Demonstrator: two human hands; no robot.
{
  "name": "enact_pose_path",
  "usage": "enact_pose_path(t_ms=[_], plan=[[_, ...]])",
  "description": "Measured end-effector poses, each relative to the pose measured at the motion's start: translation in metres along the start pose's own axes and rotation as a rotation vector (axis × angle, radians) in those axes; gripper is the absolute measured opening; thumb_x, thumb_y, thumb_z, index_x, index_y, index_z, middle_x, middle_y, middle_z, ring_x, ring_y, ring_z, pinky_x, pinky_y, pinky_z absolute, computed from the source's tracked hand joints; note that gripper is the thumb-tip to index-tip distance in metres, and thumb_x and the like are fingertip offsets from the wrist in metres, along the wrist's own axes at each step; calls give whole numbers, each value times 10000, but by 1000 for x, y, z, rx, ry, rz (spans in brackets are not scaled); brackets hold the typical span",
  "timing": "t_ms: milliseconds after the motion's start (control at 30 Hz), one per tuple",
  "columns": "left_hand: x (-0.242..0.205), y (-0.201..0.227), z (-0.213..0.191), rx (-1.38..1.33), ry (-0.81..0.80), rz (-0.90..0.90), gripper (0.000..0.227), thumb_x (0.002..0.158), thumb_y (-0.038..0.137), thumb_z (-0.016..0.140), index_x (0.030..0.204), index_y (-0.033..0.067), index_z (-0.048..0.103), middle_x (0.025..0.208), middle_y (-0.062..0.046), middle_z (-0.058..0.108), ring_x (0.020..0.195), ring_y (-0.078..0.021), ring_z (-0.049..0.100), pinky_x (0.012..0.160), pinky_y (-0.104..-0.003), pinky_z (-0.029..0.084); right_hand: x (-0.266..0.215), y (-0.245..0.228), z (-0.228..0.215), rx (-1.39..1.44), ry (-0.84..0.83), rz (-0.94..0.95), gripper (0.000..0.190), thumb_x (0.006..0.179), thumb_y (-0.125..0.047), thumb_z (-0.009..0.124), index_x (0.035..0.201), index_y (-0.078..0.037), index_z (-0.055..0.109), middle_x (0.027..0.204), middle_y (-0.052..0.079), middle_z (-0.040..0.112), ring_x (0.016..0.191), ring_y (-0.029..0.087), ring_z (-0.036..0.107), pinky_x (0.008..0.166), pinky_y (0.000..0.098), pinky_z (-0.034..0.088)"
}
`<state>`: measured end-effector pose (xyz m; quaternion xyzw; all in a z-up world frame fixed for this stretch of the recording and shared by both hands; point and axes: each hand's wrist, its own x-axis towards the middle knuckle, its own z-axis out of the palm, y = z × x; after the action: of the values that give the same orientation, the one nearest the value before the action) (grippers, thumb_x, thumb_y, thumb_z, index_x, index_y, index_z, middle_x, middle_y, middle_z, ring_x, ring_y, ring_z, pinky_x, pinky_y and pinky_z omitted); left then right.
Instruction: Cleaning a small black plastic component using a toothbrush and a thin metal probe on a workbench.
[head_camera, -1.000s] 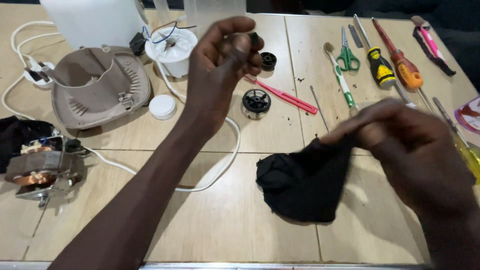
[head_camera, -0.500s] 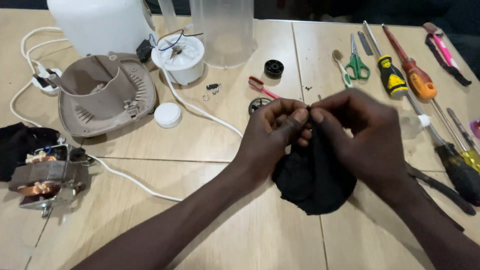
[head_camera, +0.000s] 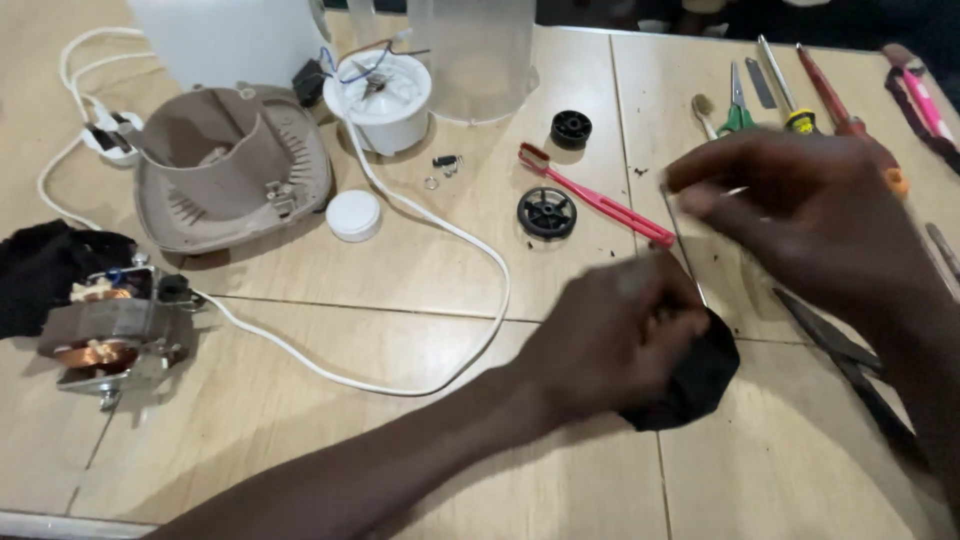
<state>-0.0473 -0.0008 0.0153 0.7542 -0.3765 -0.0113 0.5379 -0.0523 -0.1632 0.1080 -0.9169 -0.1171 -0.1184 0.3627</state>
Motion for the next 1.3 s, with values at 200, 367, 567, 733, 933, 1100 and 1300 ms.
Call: enact_pose_path(t_ms=[200, 367, 567, 733, 933, 1100, 1300], plan=[[-2, -6, 2, 53, -149, 188, 184, 963, 204, 572, 1054, 44, 574, 1003, -173, 695, 906, -368, 674, 724, -460, 483, 68, 6, 42, -233, -467, -376, 583, 804, -127, 791, 1357, -181, 612, 1471, 95, 618, 747, 207, 787, 871, 425, 506], [-3, -2, -4, 19, -173, 195, 175, 978, 221, 521, 1033, 57, 546, 1000, -173, 675, 918, -370, 664, 745, -467, 479, 99, -3, 56, -436, -722, -237, 609, 709, -92, 811, 1262, -301, 665, 1388, 46, 539, 640, 223, 729, 651, 419, 516], [-2, -6, 1, 28, -196, 162, 189, 968, 233, 522, 1049, 63, 542, 1004, -174, 672, 924, -383, 653, 731, -478, 476, 129, 10, 25, -359, -553, -292, 595, 783, -199, 837, 1344, -162, 640, 1085, 38, 750, 847, 185, 744, 728, 370, 603], [-3, -4, -1, 38, -171, 177, 174, 969, 224, 533, 1024, 61, 508, 970, -176, 680, 871, -394, 648, 692, -487, 469, 158, 45, 8, 115, -317, 76, 428, 879, -39, 701, 1289, -88, 589, 1238, 42, 691, 1169, 146, 666, 1063, 290, 527], [-4, -4, -1, -4, -173, 137, 166, 973, 208, 531, 1045, 63, 495, 1032, -155, 669, 902, -372, 651, 709, -473, 490, 180, 122, 42, 249, -274, -49, 417, 868, 85, 688, 1254, -4, 555, 1327, 160, 643, 1228, 260, 657, 1110, 393, 553], [-2, -1, -4, 8, -211, 120, 175, 975, 222, 510, 1040, 60, 510, 1018, -176, 661, 905, -393, 640, 696, -490, 472, 187, 129, 52, 9, -302, -177, 382, 862, -73, 771, 1198, -30, 594, 1387, 184, 637, 1303, 320, 616, 1055, 449, 508], [-3, -1, -5, -7, -216, 106, 173, 977, 227, 504, 1041, 67, 515, 1002, -168, 659, 892, -375, 640, 700, -473, 486, 185, 107, 31, -167, -339, -181, 352, 957, 32, 652, 1296, -21, 573, 1266, 176, 644, 1202, 283, 636, 959, 425, 554]])
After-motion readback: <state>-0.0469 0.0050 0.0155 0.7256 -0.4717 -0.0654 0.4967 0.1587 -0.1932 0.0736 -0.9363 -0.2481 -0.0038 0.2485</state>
